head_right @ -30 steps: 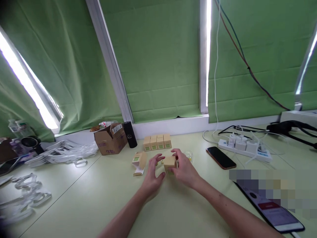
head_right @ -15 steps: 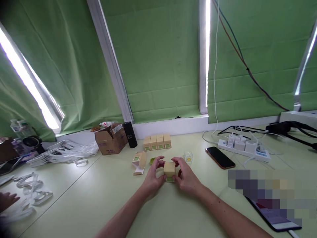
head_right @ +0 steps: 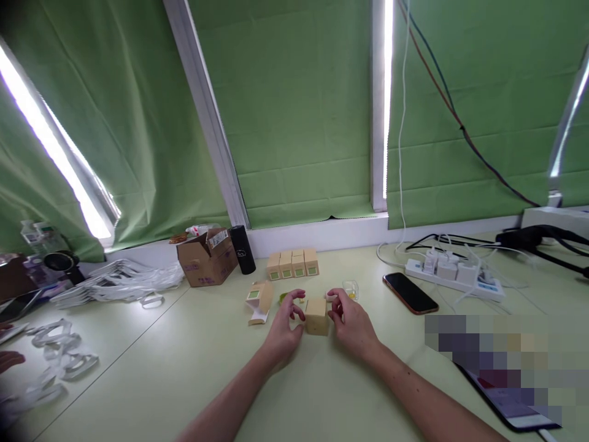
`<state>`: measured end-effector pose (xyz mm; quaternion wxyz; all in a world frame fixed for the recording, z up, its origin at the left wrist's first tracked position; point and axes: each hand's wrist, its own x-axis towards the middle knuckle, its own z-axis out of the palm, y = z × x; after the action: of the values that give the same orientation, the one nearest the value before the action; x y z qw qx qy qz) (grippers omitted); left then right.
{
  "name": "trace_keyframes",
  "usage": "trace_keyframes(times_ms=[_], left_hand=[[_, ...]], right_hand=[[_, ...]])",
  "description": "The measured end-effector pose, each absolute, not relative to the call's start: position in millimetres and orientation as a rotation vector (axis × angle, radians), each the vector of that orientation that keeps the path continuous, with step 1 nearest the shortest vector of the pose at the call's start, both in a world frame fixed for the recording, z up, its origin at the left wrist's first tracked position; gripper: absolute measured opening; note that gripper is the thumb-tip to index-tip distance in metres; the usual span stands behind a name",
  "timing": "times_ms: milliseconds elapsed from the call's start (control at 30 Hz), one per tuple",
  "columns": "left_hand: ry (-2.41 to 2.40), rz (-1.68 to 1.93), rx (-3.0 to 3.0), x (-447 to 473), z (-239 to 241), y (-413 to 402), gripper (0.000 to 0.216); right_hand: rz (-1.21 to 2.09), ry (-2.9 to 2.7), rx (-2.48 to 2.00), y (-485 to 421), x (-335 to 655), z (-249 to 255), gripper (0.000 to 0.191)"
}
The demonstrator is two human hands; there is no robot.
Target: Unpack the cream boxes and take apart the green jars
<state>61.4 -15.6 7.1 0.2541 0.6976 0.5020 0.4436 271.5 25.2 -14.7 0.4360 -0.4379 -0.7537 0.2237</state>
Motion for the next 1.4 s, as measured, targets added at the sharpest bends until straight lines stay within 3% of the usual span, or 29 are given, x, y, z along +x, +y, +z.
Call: trace_keyframes(times_ms=[367, 1067, 1400], left_hand=[[1.379, 1.135, 1.915, 63, 2, -15, 0.081], [1.484, 1.133, 1.875, 65, 3, -9, 0.053], [1.382, 1.444, 2.163, 62, 4, -15, 0.057]], right_hand=[[0.508, -1.807, -1.056, 18, 272, -5, 0.024], [0.489, -1.726, -1.130, 33, 272, -20, 0.026], [0.465, -1.803, -1.306, 53, 265, -28, 0.019]])
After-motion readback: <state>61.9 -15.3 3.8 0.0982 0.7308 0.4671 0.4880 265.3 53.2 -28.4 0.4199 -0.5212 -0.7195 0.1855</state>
